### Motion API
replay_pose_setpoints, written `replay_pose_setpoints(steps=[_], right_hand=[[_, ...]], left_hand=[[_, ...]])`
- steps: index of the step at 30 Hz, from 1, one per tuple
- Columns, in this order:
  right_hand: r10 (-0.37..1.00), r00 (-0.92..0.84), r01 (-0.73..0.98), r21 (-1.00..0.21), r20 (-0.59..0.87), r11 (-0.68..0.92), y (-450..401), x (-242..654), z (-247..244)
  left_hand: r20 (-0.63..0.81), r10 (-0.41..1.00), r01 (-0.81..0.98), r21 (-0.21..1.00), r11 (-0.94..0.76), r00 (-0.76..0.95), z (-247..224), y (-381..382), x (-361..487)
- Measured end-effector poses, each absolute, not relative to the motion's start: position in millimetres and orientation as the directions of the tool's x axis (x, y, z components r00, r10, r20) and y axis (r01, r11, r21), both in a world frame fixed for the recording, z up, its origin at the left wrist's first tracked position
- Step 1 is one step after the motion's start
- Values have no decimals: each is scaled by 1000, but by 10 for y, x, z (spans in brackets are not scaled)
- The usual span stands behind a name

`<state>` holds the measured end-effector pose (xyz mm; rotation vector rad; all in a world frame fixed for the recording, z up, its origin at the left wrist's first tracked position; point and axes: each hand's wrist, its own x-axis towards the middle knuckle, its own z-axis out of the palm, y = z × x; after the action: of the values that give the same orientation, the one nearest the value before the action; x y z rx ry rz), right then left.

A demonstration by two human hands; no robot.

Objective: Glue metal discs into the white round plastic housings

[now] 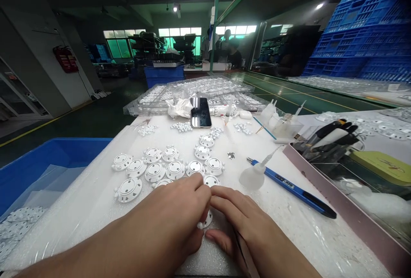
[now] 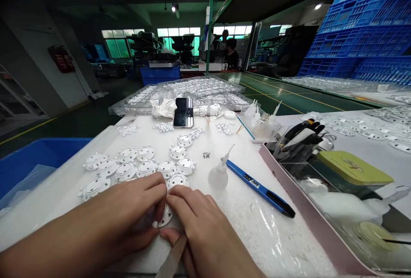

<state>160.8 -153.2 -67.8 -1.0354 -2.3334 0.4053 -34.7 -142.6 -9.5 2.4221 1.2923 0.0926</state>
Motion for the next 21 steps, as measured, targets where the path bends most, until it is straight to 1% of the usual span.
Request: replay_pose_setpoints(steps=[4, 10, 15, 18, 21], right_hand=[[744, -542, 603, -436, 391, 668, -1553, 1593, -660], [749, -562, 602, -447, 352, 662, -1523, 1612, -711], [732, -557, 567, -464, 393, 681, -1534, 1620, -689], [732, -550, 558, -475, 402, 681, -1543, 1615, -657], [737, -538, 566, -472, 410, 676, -1542, 1608, -663]], left_hand=[[-118, 821, 802, 330, -498, 558, -110, -1438, -332], [-145, 803, 781, 381, -494, 578, 2, -1416, -330], [-157, 764, 739, 431, -517, 626, 39, -1380, -355], [-170, 774, 747, 450, -490, 610, 58, -1376, -357], [-175, 795, 769, 439, -465, 581, 55, -1387, -353]])
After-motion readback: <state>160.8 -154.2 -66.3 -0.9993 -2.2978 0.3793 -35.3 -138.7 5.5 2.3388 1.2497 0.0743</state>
